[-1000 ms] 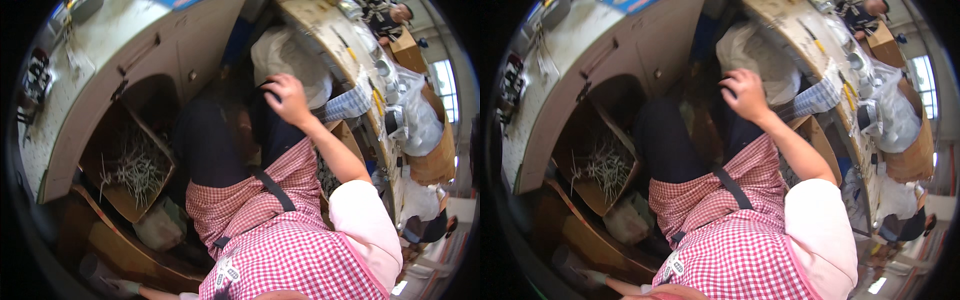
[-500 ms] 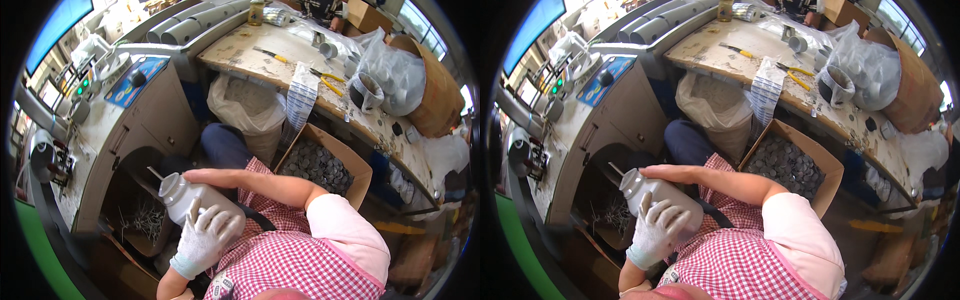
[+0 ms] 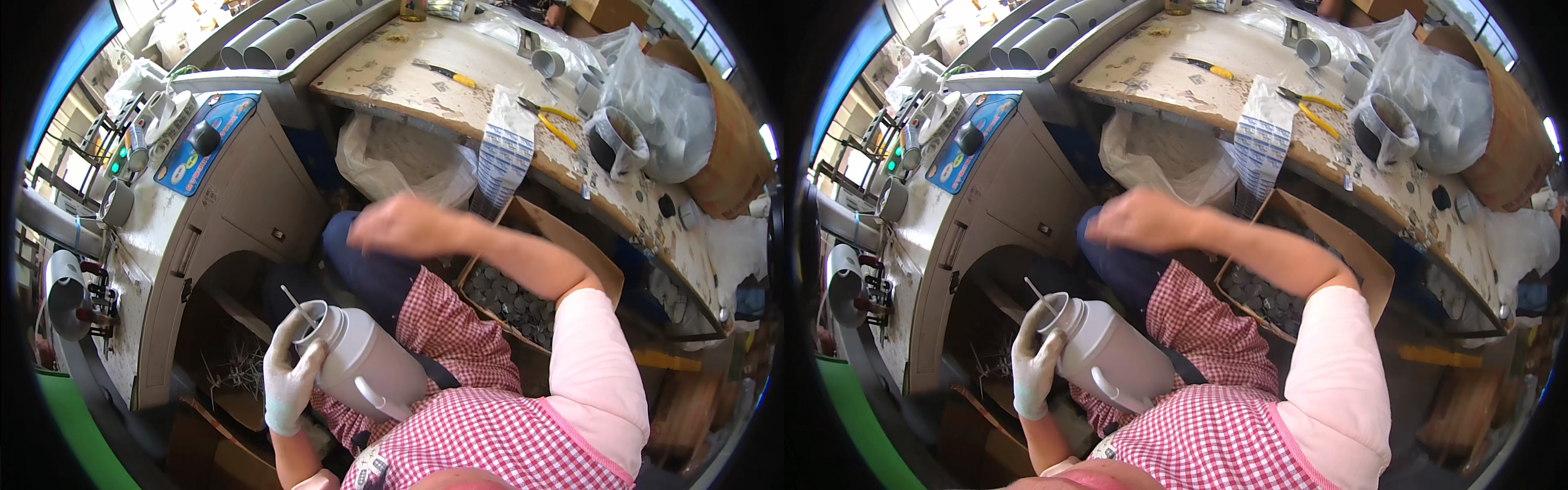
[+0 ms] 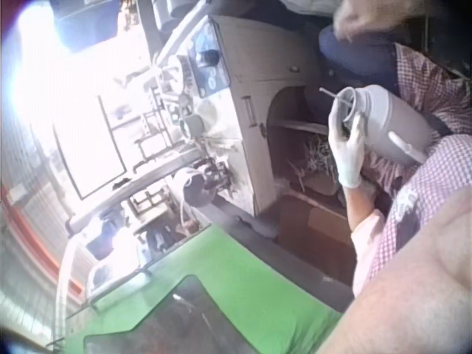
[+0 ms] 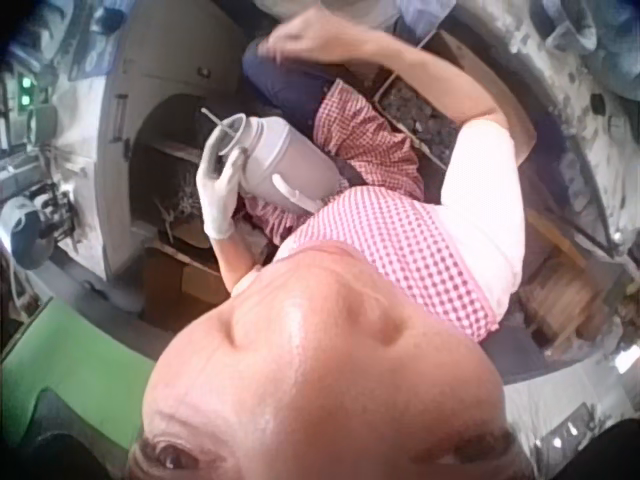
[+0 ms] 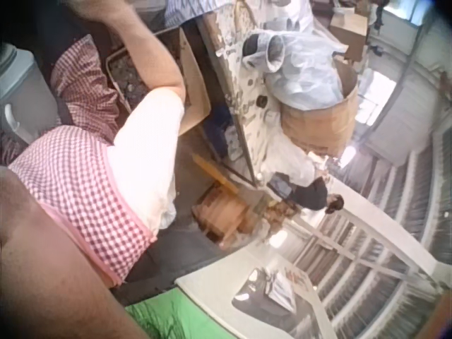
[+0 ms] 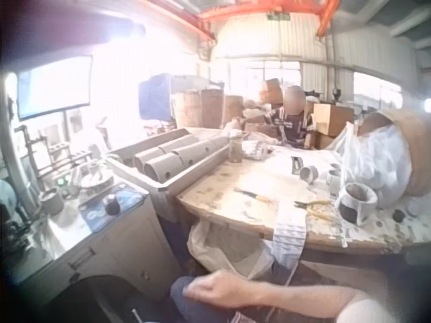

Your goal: The person sits on the floor and repeatedly assembles white plastic pitchers. They insert a small circular part into the bottom of each pitcher, then use a yellow-handled tool to scrape the inside rim. The person handles multiple pitchers and tools throughout the clip.

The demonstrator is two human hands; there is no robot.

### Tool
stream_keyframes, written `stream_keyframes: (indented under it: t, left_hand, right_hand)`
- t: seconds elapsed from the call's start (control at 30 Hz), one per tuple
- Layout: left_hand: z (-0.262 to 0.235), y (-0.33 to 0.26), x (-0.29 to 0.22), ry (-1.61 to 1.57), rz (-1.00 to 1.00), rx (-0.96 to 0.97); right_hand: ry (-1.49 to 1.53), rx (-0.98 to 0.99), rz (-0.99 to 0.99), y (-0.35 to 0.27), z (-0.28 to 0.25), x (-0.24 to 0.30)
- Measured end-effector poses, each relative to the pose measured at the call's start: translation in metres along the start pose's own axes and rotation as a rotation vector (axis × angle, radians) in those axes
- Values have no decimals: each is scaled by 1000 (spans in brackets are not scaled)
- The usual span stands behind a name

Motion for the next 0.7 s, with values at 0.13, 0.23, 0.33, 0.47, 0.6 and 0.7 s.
stream_keyframes:
  t: [0.13, 0.23, 0.33, 0.47, 0.6, 0.7]
  left_hand:
    - [-25, 2, -4, 6, 71, -12]
    - [-53, -9, -24, 7, 361, -166]
    - [-96, -29, -37, 19, 451, -478]
    - [-108, -37, -27, 195, 353, -470]
    - [-93, -48, 0, 183, 401, -508]
    - [-78, -54, 2, 281, 500, -497]
  right_hand:
    - [-445, -694, 594, -14, -173, -146]
    - [-744, -459, 1099, -40, -231, -258]
    - [-831, -442, 980, -55, -248, -334]
    - [-1156, -186, 524, -54, -265, -382]
    - [-921, -134, 858, -68, -296, -400]
    - [-222, -468, 1063, -76, -275, -347]
Point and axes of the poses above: each hand's wrist, its own y-axis towards the middle knuckle, its own z-axis out of the palm, x = y × z, the point moved 6 cm from there along y, towards the middle knuckle, and after that the axes turned 5 degrees about x, right-handed, at the moved point
